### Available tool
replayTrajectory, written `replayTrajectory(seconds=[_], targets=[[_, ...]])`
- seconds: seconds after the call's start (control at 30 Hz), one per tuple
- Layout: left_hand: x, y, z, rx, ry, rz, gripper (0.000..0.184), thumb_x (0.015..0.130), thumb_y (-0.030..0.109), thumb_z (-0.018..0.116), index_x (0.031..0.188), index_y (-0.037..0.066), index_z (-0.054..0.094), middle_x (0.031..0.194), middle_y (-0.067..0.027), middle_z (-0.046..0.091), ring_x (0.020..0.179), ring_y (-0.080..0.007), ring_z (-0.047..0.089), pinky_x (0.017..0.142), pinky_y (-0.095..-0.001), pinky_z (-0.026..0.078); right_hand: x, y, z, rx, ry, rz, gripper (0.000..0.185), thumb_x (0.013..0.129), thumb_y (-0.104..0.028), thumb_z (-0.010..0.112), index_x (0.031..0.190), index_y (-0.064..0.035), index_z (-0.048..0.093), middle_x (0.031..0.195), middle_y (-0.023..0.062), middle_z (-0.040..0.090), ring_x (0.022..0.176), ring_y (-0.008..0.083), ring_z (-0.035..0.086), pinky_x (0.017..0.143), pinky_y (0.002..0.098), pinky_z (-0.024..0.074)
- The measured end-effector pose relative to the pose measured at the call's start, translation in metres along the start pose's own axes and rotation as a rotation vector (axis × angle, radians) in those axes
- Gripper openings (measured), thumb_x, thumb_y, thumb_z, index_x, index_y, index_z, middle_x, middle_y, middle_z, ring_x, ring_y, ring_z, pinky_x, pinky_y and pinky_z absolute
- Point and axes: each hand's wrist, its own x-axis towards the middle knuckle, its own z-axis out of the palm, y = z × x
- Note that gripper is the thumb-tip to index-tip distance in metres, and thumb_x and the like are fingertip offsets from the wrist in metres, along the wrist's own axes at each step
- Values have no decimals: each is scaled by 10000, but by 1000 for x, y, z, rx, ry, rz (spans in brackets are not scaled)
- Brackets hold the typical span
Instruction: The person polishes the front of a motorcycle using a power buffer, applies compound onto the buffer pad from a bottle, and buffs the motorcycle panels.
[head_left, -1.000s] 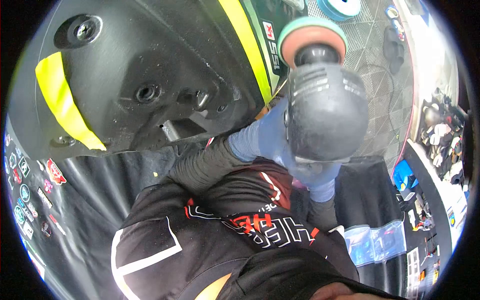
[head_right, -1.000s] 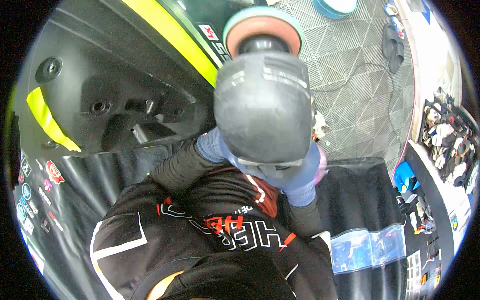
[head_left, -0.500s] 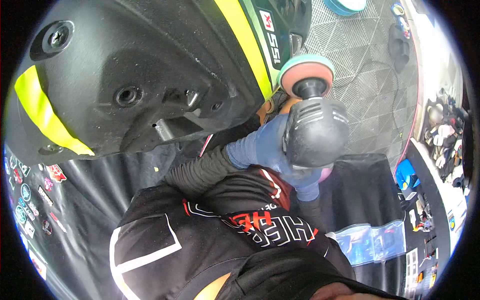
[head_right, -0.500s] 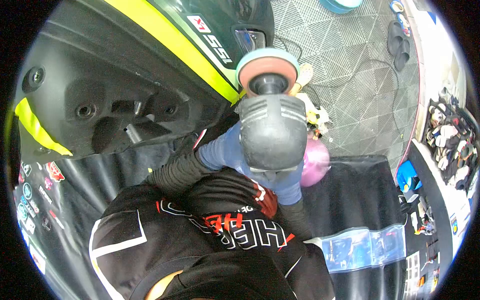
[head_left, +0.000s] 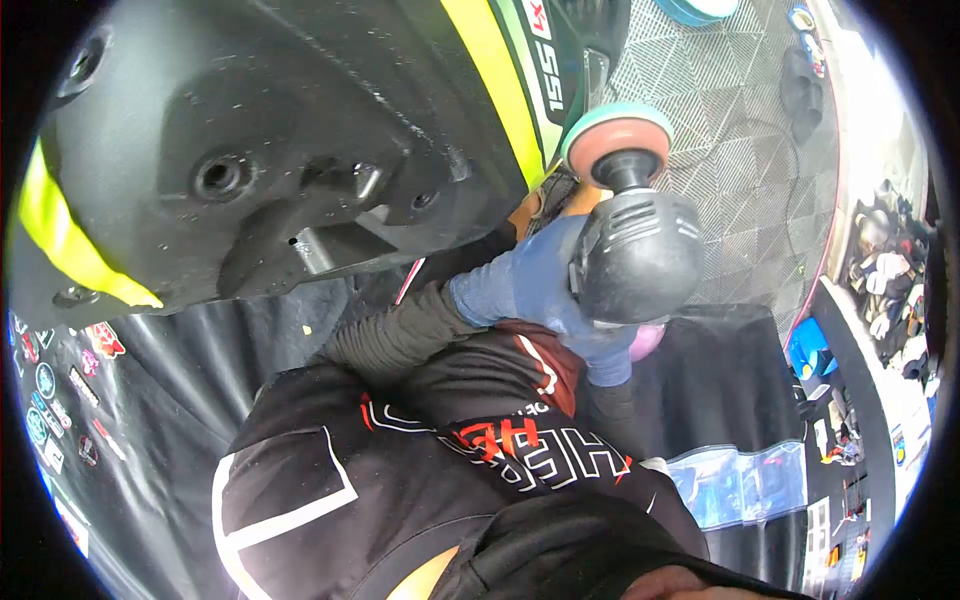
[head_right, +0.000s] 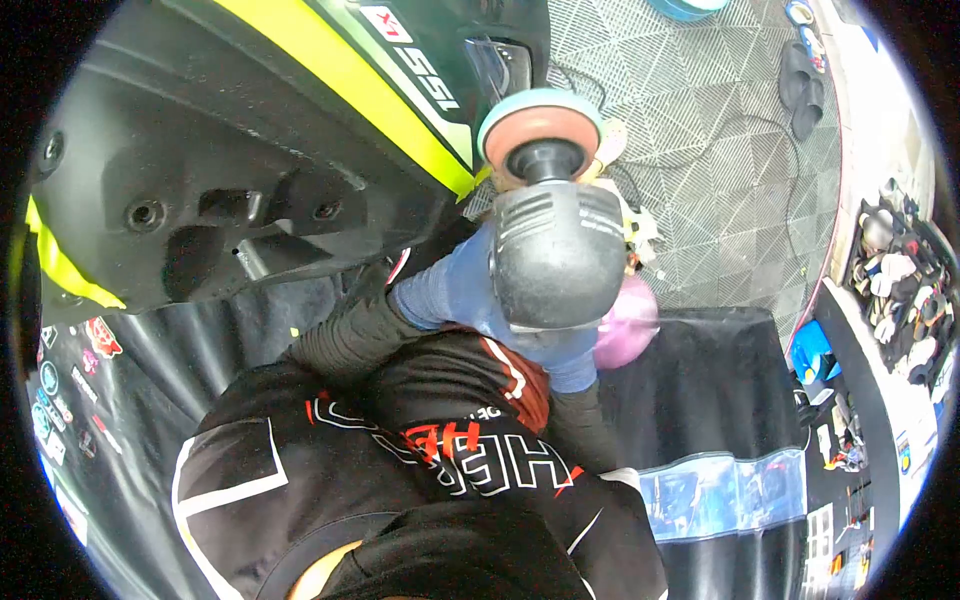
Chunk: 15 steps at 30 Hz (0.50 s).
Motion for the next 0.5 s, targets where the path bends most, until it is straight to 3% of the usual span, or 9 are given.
replayTrajectory(seconds=[0.03,0.07,0.13,0.27,0.33,0.43,0.5], targets=[[-5,3,-7,-220,-22,-175,625,678,181,864,1215,38,579,1063,-67,663,962,-155,628,864,-321,511,-8,2,9,28,3,32,735,691,-389,870,1222,-21,520,1099,148,632,946,244,685,742,362,568],[-9,7,-11,-219,-19,-183,625,678,181,864,1215,38,579,1063,-67,663,962,-155,628,864,-321,511,-14,5,14,47,7,50,729,691,-389,870,1216,-21,524,1092,147,634,941,245,686,740,362,568],[-12,16,-17,24,-165,-146,779,716,156,869,1375,19,477,1296,-120,591,1156,-203,591,1008,-353,481,-22,7,21,75,9,75,718,690,-389,870,1205,-20,531,1078,145,639,930,245,688,737,362,568],[-11,21,-18,31,-199,-104,790,734,185,858,1394,16,457,1325,-123,573,1196,-208,568,1040,-382,458,-17,5,18,56,3,43,696,690,-390,870,1182,-19,546,1051,141,647,909,247,692,729,362,567],[-3,26,-17,315,-122,30,637,673,172,870,1215,23,570,1091,-75,665,945,-152,634,838,-328,523,-8,1,9,18,2,4,685,689,-390,870,1170,-19,553,1037,139,652,898,247,694,726,362,567],[17,84,-8,350,-262,138,557,689,163,848,1168,32,596,1035,-69,677,905,-147,640,807,-324,528,18,-16,-11,-54,-3,-64,669,689,-390,870,1153,-19,564,1016,136,658,882,248,697,720,362,566],[19,73,1,277,-182,110,535,691,164,846,1152,36,605,1026,-71,680,897,-149,642,805,-322,527,39,-33,-26,-96,-20,-101,658,689,-390,870,1142,-18,572,1003,134,663,872,249,699,716,362,566]])
